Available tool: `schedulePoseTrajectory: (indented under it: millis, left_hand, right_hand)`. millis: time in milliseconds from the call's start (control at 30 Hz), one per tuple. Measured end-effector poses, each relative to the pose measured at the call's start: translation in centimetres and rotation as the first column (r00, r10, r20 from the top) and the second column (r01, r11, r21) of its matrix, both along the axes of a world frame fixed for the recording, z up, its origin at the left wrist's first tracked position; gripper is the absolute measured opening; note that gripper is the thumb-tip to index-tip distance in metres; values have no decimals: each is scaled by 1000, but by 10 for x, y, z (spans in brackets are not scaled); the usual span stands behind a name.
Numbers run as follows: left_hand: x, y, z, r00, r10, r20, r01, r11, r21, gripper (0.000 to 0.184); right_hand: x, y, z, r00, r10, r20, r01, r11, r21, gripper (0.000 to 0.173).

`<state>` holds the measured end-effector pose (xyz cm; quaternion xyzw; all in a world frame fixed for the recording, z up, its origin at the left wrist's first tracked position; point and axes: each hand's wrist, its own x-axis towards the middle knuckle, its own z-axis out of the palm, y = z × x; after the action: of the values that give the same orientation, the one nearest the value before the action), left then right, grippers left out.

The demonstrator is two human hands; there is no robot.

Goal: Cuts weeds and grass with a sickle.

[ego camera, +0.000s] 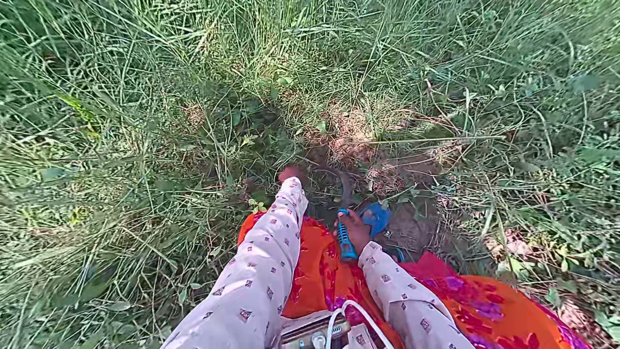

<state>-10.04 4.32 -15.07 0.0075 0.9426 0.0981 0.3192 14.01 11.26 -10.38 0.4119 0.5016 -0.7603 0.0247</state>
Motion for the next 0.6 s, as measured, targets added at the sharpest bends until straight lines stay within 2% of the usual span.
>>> schedulePoseTrajectory:
  millis: [200,433,600]
  left_hand:
    - [-6,-9,-5,999,17,-47,-8,984,180,42]
    - [-5,-6,2,999,11,-36,-6,988,155,37]
    - [-7,-5,-8,999,14,-36,-8,986,168,37]
  right_hand:
    - [-8,1,-6,1000,-12,-27,11,999,-31,34]
    - [-14,6,-6,998,62,26,-61,998,-16,37]
    - [-5,6,-1,984,150,93,-156,986,61,37]
